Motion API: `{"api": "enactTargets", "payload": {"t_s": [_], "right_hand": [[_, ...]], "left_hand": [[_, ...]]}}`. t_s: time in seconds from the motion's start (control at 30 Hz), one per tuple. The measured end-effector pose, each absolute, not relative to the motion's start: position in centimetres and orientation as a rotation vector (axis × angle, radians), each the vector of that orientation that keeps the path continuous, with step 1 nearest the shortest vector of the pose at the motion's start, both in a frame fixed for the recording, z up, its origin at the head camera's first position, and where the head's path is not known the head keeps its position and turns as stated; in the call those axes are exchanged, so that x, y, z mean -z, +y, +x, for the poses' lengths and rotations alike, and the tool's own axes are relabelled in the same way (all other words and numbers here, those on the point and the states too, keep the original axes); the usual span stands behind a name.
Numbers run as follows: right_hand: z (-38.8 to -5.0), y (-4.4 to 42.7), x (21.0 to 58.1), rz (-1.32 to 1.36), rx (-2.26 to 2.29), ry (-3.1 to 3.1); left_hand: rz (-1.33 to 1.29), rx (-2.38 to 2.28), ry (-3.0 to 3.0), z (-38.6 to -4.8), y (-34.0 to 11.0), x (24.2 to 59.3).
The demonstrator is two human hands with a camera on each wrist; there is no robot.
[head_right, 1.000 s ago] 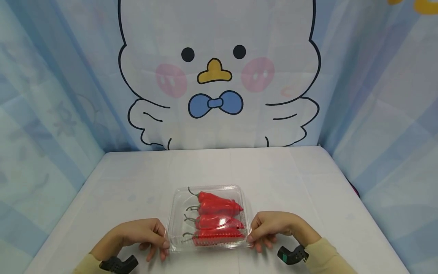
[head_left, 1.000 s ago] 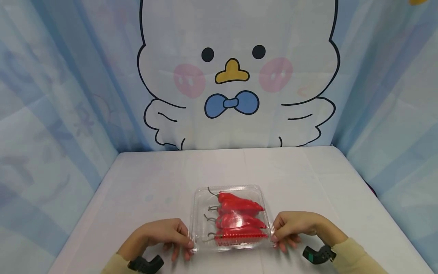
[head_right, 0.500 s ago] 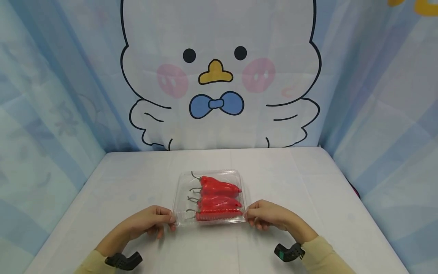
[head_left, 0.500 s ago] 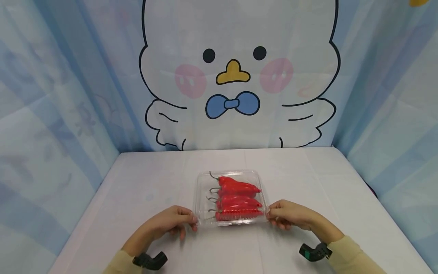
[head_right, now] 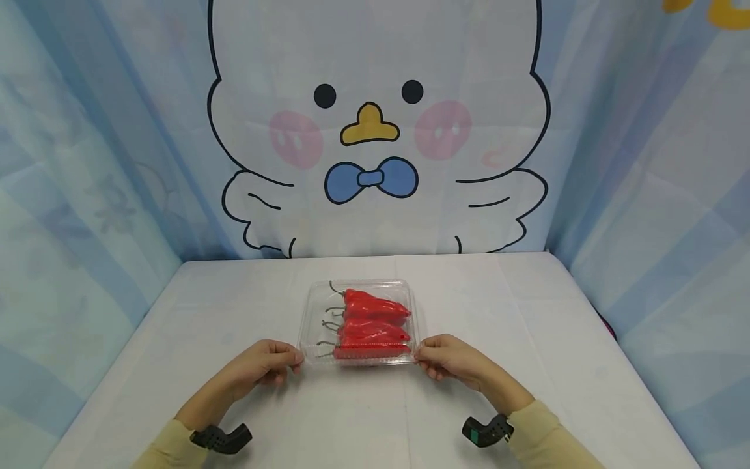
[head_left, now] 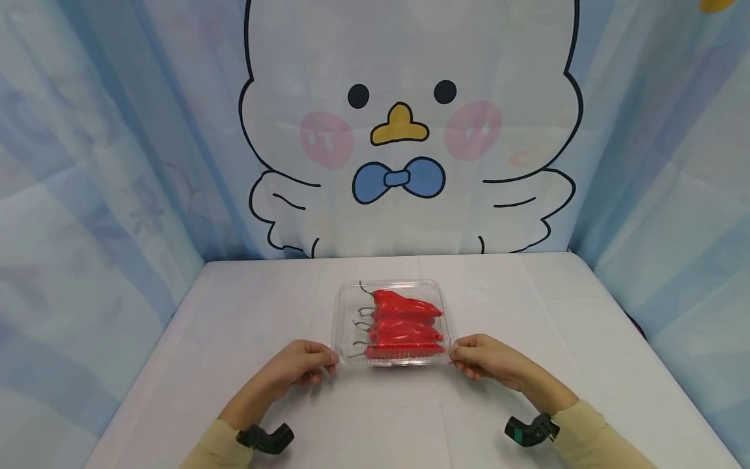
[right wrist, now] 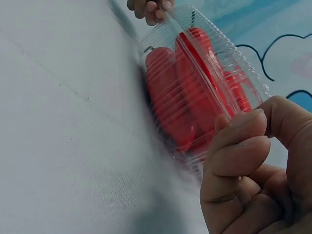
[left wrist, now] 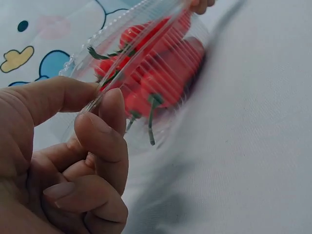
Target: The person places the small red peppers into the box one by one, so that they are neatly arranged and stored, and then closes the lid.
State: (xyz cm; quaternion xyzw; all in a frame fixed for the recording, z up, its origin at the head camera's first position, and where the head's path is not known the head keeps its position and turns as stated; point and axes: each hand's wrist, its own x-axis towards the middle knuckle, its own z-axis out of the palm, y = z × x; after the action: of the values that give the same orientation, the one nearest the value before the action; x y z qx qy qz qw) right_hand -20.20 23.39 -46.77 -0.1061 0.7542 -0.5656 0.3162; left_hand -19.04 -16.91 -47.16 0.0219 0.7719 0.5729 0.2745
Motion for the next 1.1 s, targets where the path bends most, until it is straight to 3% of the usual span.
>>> {"api": "enactTargets", "payload": {"t_s": [0.27,0.7,1.1], "right_hand": [[-20.0,23.1,47.0,-0.206,1.572,2.002],[-20.1,23.7,48.3,-0.256,1.596,1.832],[-19.9,23.8,48.9,-0.312,1.643,1.892]], "left_hand": [[0.112,-1.553,2.053,-19.3,-17.0,47.2],[-0.040,-1.498,2.133,-19.3,-16.8,47.4],[0.078,-1.564,2.070,-19.0,-17.2,47.4]]}}
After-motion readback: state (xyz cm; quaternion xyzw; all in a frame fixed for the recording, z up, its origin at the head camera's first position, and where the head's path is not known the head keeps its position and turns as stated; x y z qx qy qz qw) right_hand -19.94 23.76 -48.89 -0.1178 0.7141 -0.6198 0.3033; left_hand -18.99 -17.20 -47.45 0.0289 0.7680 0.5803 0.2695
